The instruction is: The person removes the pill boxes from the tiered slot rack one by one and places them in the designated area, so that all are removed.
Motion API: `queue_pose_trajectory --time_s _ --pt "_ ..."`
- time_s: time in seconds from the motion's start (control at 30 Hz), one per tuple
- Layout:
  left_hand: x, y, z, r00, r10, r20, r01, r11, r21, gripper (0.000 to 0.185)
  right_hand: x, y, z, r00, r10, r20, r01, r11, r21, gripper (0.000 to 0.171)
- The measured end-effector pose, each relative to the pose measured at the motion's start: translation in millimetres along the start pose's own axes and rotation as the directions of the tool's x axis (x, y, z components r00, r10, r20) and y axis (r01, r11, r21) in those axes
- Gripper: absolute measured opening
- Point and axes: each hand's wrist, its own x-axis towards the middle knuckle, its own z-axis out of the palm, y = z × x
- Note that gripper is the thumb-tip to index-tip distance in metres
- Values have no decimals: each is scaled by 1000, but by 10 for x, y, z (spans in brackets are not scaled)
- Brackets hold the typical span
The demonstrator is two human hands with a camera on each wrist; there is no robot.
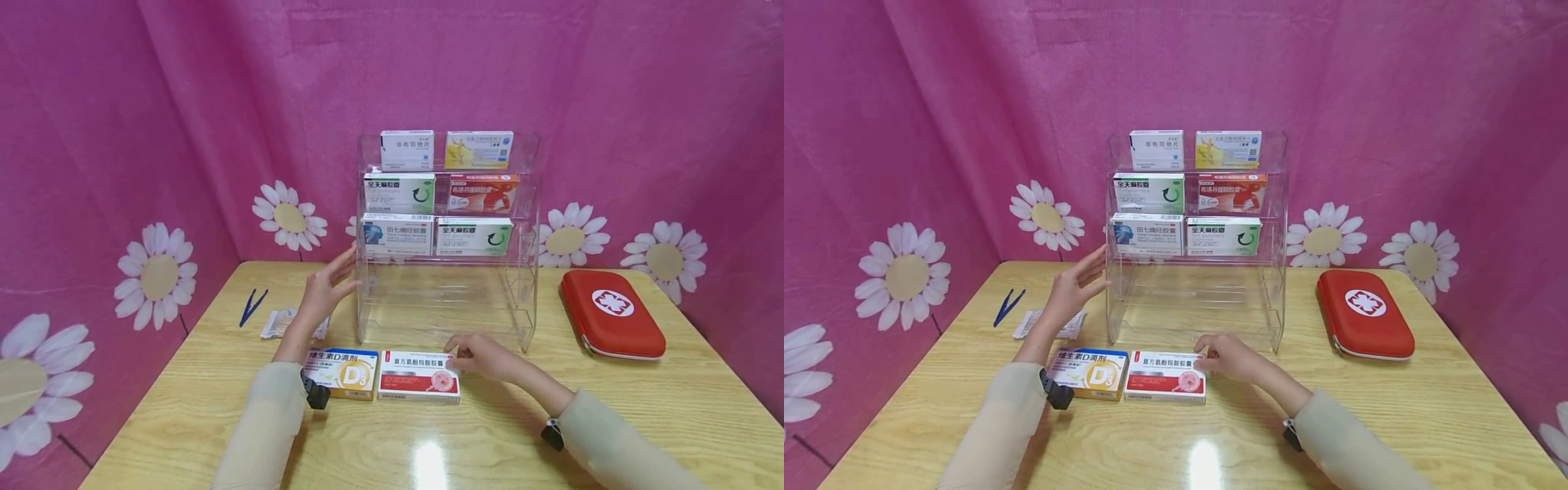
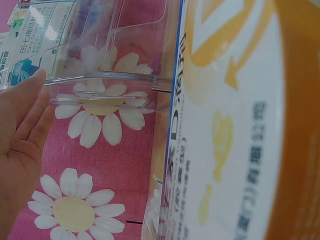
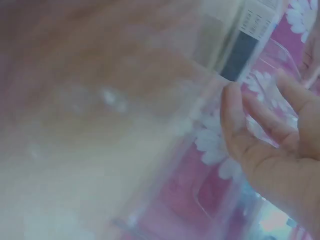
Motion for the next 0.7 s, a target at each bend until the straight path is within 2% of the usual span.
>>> queue_pose_trajectory --time_s 0.07,0.17,0.23,0.3,0.4,0.5,0.6,0.63,0.7 --pt "-4 -4 1 1000 1 3 -1 1000 -1 64 4 -19 -55 999 8 -43 -9 1000 -12 22" --pt "0 -10 3 1000 7 1 -7 1000 -6 65 27 -85 -205 988 15 -156 -17 1000 -10 24" --pt "3 -16 -2 1000 12 1 -12 1000 -9 65 55 -129 -339 966 0 -259 -8 999 -32 23" --pt "5 -19 -4 1000 14 1 -14 1000 -16 65 89 -157 -479 934 -25 -357 6 998 -55 25" --pt "7 -17 -2 1000 15 3 -15 999 -28 65 138 -148 -670 870 -86 -486 33 993 -117 31" --pt "12 -28 0 1000 23 0 -23 999 -34 65 196 -91 -833 783 -158 -602 54 981 -188 36" --pt "15 -35 -4 1000 29 3 -29 999 -27 64 256 -20 -978 696 -194 -691 31 970 -240 39" --pt "16 -35 -3 1000 28 3 -28 999 -24 64 278 5 -1027 676 -196 -711 22 969 -247 40" --pt "13 -26 -3 1000 26 3 -26 999 -21 65 320 48 -1115 658 -189 -729 -7 966 -257 41"
